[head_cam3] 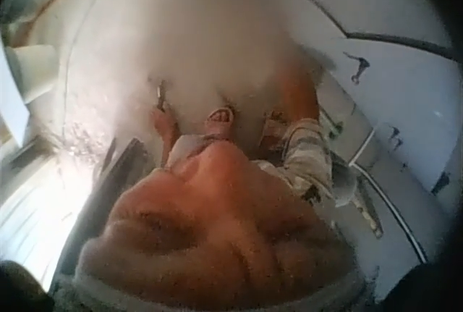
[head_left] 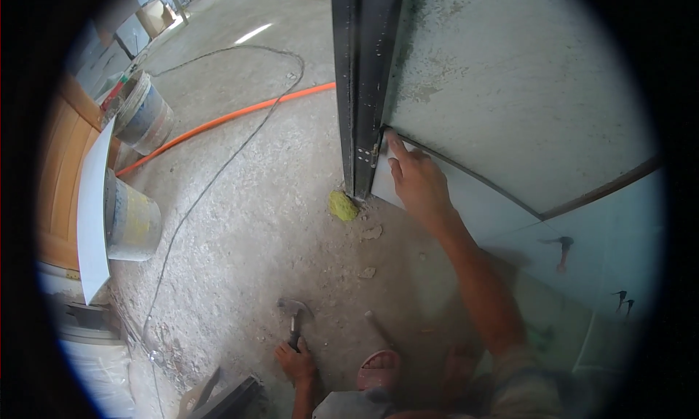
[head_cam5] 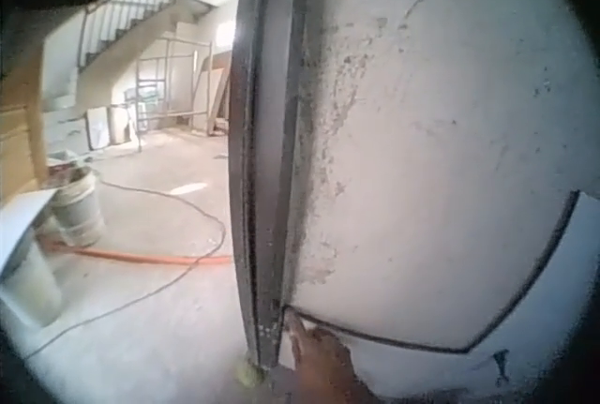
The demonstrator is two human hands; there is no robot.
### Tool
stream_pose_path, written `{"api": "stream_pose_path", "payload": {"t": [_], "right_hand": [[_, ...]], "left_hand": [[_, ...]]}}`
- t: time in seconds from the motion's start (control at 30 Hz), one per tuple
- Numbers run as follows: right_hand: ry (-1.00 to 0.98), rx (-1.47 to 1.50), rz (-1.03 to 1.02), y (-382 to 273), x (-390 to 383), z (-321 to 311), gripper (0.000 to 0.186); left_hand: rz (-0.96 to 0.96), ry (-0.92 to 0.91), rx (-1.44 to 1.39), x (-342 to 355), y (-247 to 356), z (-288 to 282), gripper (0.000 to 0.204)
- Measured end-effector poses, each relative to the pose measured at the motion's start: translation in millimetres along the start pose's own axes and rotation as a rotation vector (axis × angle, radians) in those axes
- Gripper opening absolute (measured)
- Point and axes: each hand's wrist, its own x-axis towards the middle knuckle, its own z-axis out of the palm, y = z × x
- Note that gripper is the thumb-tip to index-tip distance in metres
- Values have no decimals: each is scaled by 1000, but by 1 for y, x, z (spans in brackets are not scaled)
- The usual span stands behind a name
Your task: Prepping a wall for tiling by chiseling mortar and measuring dimensions.
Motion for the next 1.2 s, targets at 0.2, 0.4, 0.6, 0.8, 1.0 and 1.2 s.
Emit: {"api": "stream_pose_path", "payload": {"t": [0.2,0.4,0.6,0.8,1.0,1.2], "right_hand": [[-31,-219,-53,6,3,-2,55],[-79,-267,-41,11,-7,-11,58],[-57,-83,-80,0,-3,1,59],[-36,95,72,16,-13,-5,59],[293,754,582,37,-135,58,40],[794,1540,1467,110,-219,76,54]], "left_hand": [[-28,13,0,2,5,-2,40],[-22,-1,-23,1,4,-5,41],[12,-8,-7,1,-6,-7,42],[-6,-104,-1,0,12,-3,42],[37,-53,76,5,4,-4,47],[68,-29,99,2,3,0,51]]}}
